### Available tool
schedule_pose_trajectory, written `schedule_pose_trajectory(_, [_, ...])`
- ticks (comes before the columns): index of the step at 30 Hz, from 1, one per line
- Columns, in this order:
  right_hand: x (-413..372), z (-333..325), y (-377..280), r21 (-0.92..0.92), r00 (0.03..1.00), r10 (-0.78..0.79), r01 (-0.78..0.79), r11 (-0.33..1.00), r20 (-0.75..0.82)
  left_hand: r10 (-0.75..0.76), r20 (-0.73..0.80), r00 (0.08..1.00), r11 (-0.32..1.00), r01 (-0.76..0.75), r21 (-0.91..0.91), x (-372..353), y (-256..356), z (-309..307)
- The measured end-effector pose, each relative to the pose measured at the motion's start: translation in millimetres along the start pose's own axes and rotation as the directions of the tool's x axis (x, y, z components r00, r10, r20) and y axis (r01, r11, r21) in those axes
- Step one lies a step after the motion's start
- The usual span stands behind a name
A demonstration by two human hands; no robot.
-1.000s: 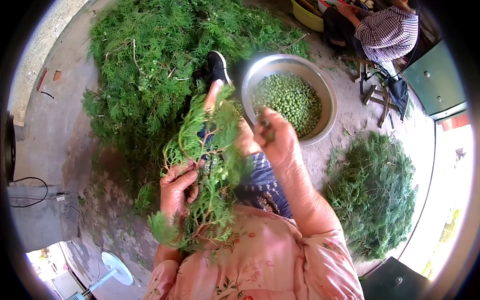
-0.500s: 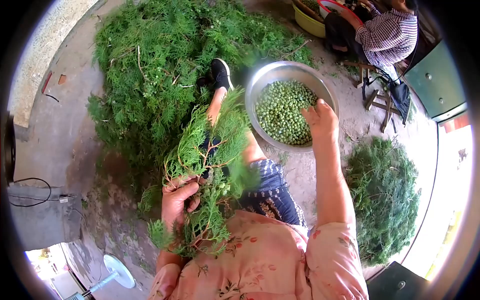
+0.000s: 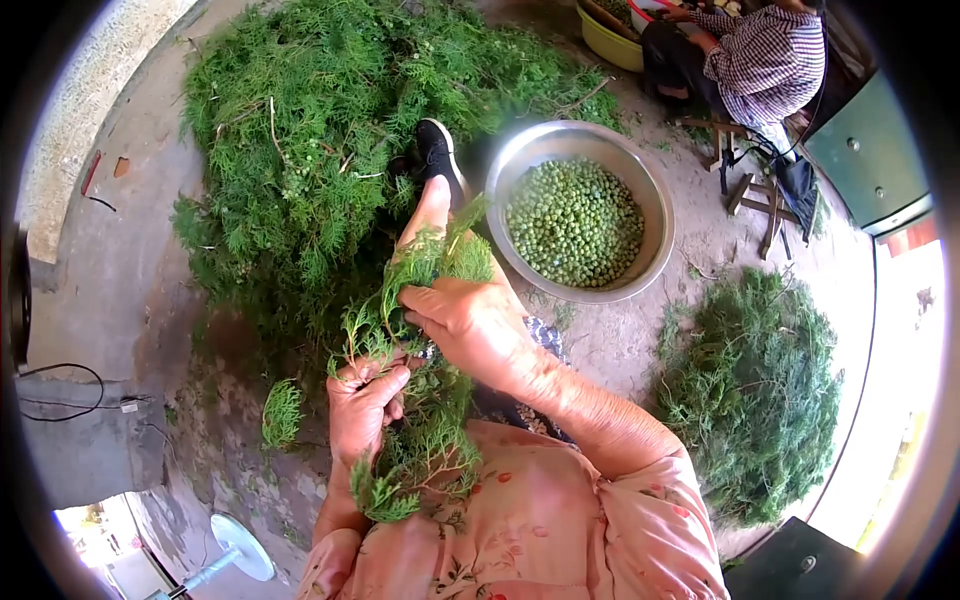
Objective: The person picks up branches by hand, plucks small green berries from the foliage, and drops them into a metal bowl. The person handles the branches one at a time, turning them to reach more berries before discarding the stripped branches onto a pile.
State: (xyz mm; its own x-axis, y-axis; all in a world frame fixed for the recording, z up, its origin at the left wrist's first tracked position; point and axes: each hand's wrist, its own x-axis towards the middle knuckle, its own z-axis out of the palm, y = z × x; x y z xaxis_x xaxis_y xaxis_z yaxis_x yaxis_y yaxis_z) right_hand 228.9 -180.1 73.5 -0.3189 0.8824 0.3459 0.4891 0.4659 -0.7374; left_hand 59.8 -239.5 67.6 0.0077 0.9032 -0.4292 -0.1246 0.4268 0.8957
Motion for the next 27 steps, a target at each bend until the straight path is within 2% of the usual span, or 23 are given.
schedule_pose_trajectory(3, [-1.0,-5.0,-4.0,-0.223,0.988,-0.04,0.073,0.972,0.149,0.012,-0.009,1.0,1.0,-0.012,0.022,-1.2,-0.2,1.0])
schedule_pose_trajectory(6, [-3.8,5.0,-1.4,-0.326,0.996,-0.016,0.044,0.944,0.089,0.031,-0.004,1.0,0.998,-0.031,0.047,-0.5,-4.1,0.0])
schedule_pose_trajectory(9, [-4.4,10.0,3.3,-0.209,0.997,-0.074,0.068,0.976,-0.023,0.045,-0.018,0.999,0.998,-0.044,0.04,-0.7,-5.1,0.6])
schedule_pose_trajectory(11, [-5.3,9.4,-0.8,0.107,0.987,0.157,-0.151,0.983,-0.044,0.027,-0.026,0.999,0.999,-0.026,0.019,-1.7,-6.3,0.3])
schedule_pose_trajectory(13, [-4.7,9.5,-0.3,0.433,0.929,0.37,-0.333,0.837,-0.001,-0.015,-0.024,1.0,1.0,0.015,-0.004,-1.7,-6.8,-2.5])
schedule_pose_trajectory(16, [-2.4,12.1,6.4,0.682,0.906,0.423,-0.327,0.654,0.029,-0.046,-0.036,0.998,0.999,0.046,0.002,-0.2,-3.5,-3.4])
schedule_pose_trajectory(17, [-1.2,10.1,1.4,0.785,0.892,0.45,-0.316,0.533,0.054,-0.035,-0.036,0.999,0.999,0.034,-0.039,0.6,-5.0,-4.0])
schedule_pose_trajectory(20, [-4.3,13.6,10.4,0.887,0.848,0.516,-0.327,0.326,0.123,-0.052,-0.037,0.998,0.999,0.051,-0.018,-0.7,2.3,-2.6])
schedule_pose_trajectory(24, [-4.9,12.4,8.4,0.932,0.81,0.563,-0.314,0.179,0.164,-0.045,-0.045,0.998,0.998,0.043,-0.034,0.0,1.4,-2.2])
schedule_pose_trajectory(26, [-2.5,5.2,12.9,0.965,0.792,0.568,-0.263,-0.016,0.225,-0.042,-0.045,0.998,0.999,0.041,-0.019,2.3,-1.9,-7.0])
schedule_pose_trajectory(27, [-0.2,0.7,15.6,0.973,0.818,0.546,-0.228,0.022,0.179,-0.089,-0.07,0.994,0.994,0.084,-0.063,3.6,-1.8,-7.7])
